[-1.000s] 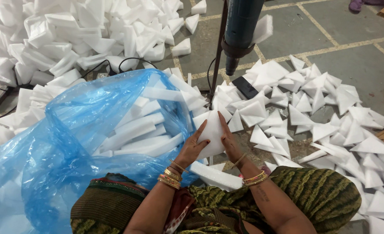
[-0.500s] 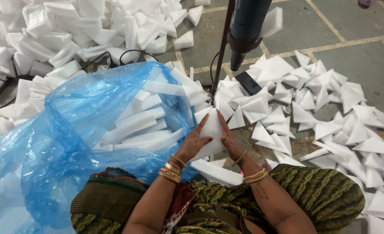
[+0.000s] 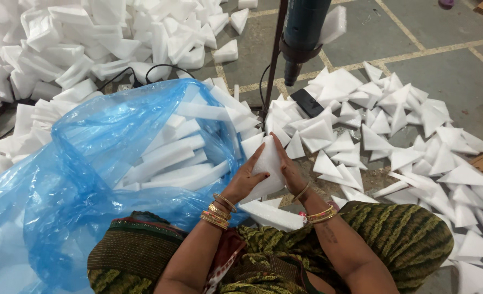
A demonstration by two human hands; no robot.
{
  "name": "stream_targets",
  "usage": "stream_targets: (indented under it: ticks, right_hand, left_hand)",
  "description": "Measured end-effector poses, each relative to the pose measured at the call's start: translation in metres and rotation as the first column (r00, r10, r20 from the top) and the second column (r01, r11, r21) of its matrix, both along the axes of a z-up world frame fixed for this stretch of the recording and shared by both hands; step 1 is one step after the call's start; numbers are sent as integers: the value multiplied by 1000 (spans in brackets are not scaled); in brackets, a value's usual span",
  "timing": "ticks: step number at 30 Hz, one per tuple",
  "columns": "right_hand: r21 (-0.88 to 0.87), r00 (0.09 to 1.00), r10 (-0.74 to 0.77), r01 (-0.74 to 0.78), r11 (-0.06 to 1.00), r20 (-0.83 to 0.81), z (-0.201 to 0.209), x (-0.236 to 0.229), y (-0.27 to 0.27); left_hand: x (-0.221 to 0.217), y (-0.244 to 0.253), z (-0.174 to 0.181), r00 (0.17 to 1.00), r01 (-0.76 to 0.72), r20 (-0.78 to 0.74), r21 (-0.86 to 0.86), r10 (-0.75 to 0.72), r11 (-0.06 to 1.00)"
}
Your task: The person sits on the floor and uses a vertical cutting machine to slice rectangular white foam blocks into triangular pieces. They pick up blocks from a blue plastic bag, position them under the cutter, and place the resulting triangles onto a pile on the floor.
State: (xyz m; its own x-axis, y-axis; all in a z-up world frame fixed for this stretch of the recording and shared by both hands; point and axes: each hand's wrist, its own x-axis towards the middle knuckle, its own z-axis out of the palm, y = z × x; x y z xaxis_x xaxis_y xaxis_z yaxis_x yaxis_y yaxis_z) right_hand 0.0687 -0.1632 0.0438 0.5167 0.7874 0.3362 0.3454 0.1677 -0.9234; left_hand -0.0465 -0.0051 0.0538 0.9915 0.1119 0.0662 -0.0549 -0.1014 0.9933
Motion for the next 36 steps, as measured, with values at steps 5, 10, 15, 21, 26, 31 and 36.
stream_targets:
  ticks: [5,10,15,21,26,31,36]
  right_hand:
    - [100,994,9,2,995,-106,-3,8,2]
    - [298,938,75,31,954,-340,-2,12,5]
    - [214,876,83,24,977,-475,7,15,-4]
    - [251,955,-71,147,957,-287,8,11,2]
    - [270,973,-142,188,944,-183,6,9,3]
    - [354,861,13,195,915,-508,-18,17,9]
    - [446,690,167,246,861,-704,-49,59,31]
  left_hand:
    - [-1,-2,5,997,72,-11,8,-72,997]
    - [-3,8,22,993,121,-13,45,-121,992]
    - [-5,13,34,985,135,-117,65,-127,989]
    - [-5,11,38,988,136,-88,80,-129,987]
    - [-4,11,39,989,138,-53,55,-135,989]
    - [1,12,31,992,122,-36,53,-121,991]
    - [35,25,12,987,129,106,-34,-125,991]
